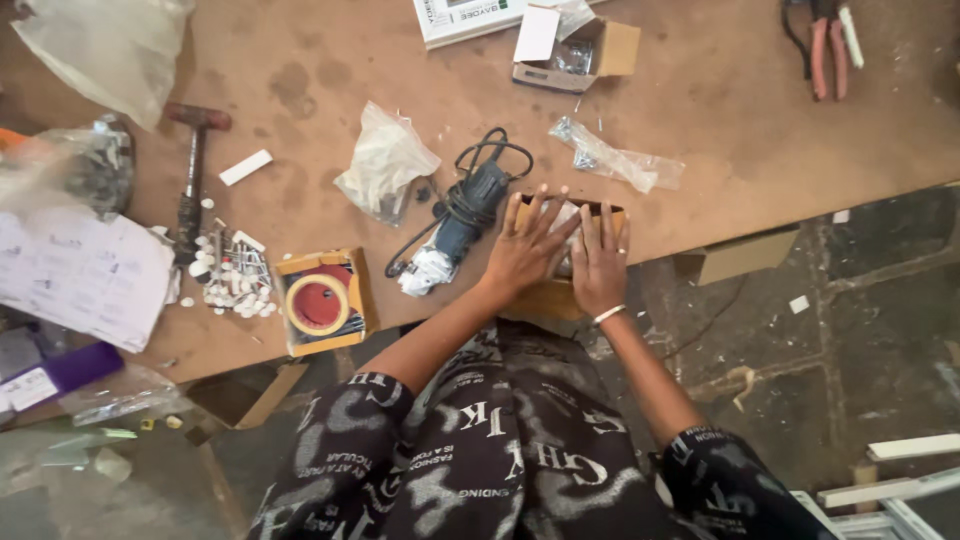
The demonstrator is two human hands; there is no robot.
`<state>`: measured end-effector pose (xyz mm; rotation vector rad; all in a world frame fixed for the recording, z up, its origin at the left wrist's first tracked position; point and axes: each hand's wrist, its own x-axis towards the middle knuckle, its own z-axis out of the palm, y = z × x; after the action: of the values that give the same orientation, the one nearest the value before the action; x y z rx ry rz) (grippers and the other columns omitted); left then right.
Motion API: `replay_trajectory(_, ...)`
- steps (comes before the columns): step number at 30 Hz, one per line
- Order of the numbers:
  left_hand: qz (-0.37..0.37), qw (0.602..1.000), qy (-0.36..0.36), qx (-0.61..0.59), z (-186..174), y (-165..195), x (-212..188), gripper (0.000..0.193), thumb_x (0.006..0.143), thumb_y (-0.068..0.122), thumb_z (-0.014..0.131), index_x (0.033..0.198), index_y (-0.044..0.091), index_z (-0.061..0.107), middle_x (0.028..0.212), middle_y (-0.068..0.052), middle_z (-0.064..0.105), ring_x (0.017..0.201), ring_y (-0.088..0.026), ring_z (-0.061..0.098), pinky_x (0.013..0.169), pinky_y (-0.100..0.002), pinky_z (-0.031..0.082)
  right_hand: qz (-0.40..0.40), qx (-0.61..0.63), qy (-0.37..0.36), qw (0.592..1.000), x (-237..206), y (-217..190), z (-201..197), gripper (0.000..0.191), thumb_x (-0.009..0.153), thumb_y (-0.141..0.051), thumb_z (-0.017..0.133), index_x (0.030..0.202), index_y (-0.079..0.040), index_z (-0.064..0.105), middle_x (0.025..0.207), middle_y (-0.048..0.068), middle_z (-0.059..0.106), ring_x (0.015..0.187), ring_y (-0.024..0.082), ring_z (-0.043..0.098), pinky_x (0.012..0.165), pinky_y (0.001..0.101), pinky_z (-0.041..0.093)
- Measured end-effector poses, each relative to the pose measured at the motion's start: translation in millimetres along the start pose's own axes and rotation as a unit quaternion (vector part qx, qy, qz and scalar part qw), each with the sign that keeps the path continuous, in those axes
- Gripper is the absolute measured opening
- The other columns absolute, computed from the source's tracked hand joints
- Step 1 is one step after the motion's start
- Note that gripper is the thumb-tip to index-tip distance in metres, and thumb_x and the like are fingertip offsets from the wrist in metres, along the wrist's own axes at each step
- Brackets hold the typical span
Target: The person wraps an item in white paper and places it into a small cardboard box on the workbench. They tear strips of masking tape by hand, seal the box flaps with tape, and tap the taped box with a mallet before setting it down.
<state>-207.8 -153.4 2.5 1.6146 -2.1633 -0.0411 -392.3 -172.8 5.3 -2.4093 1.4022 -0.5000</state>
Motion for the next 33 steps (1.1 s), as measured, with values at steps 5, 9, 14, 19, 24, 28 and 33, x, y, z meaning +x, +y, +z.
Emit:
replay_trajectory(5, 0.031, 0.994, -0.098, -0.021, -16, -8, -1, 0.080, 0.099, 0.048, 0.050, 0.166, 0.011, 0.026, 0.173, -0.010, 0.023, 0.161, -0.028, 0.015, 0.128, -0.059, 0.003, 0.054, -0.072, -0.038, 0.995, 4, -21, -5, 0.063, 0.106, -0.035, 0.042, 0.157, 0.001, 0.039, 0.166, 0.023, 0.028, 0.149, 0.059, 0.017, 0.120, 0.0631, 0.017)
replay_trajectory(9, 0.073, 0.981, -0.155, -0.090, -30, -12, 1, 0.094, 0.091, 0.062, 0.051, 0.165, 0.010, 0.022, 0.171, -0.013, 0.021, 0.160, -0.031, 0.015, 0.124, -0.066, 0.002, 0.028, -0.077, -0.040, 0.996, 3, -19, -11, 0.069, 0.103, -0.040, 0.043, 0.156, 0.005, 0.036, 0.165, 0.025, 0.026, 0.148, 0.060, 0.019, 0.119, 0.0657, 0.016)
replay_trajectory(14, 0.100, 0.985, -0.135, -0.033, -27, -10, 7, 0.094, 0.082, 0.077, 0.055, 0.161, 0.035, 0.027, 0.170, -0.006, 0.022, 0.158, -0.031, 0.016, 0.116, -0.078, 0.004, 0.033, 0.177, 0.140, 0.974, -12, 9, 1, 0.062, 0.115, -0.033, 0.031, 0.160, 0.008, 0.028, 0.168, 0.028, 0.026, 0.156, 0.049, 0.024, 0.127, 0.0573, 0.018)
replay_trajectory(19, 0.082, 0.989, -0.118, -0.039, -24, -9, 5, 0.085, 0.083, 0.074, 0.060, 0.158, 0.041, 0.035, 0.169, -0.006, 0.026, 0.157, -0.033, 0.021, 0.115, -0.081, 0.004, 0.442, 0.359, 0.135, 0.811, -83, 15, 35, 0.056, 0.105, -0.042, 0.042, 0.148, -0.006, 0.047, 0.151, 0.011, 0.049, 0.141, 0.029, 0.045, 0.118, 0.0459, 0.034)
replay_trajectory(24, 0.027, 0.989, -0.093, -0.108, -32, -6, 10, 0.083, 0.080, 0.072, 0.061, 0.154, 0.040, 0.043, 0.168, -0.014, 0.028, 0.155, -0.042, 0.021, 0.120, -0.077, 0.006, 0.437, 0.715, -0.016, 0.546, -136, 5, 45, 0.059, 0.099, -0.044, 0.050, 0.148, -0.010, 0.047, 0.148, 0.005, 0.053, 0.137, 0.024, 0.049, 0.115, 0.0423, 0.036)
replay_trajectory(28, -0.007, 0.988, -0.130, -0.088, -40, -1, 16, 0.078, 0.081, 0.075, 0.060, 0.150, 0.040, 0.046, 0.163, -0.016, 0.030, 0.151, -0.046, 0.021, 0.113, -0.080, 0.003, 0.321, 0.850, 0.010, 0.419, -150, -4, 1, 0.069, 0.099, -0.044, 0.057, 0.153, -0.006, 0.038, 0.152, 0.012, 0.050, 0.141, 0.030, 0.046, 0.119, 0.0471, 0.032)
replay_trajectory(33, -0.023, 0.983, -0.164, -0.083, -42, -8, 35, 0.052, 0.096, 0.060, 0.054, 0.147, 0.047, 0.051, 0.159, -0.012, 0.041, 0.143, -0.042, 0.037, 0.107, -0.079, 0.020, 0.186, 0.827, 0.085, 0.524, -124, -45, -28, 0.088, 0.091, -0.040, 0.070, 0.163, -0.016, 0.025, 0.155, 0.013, 0.046, 0.143, 0.030, 0.043, 0.119, 0.0477, 0.030)
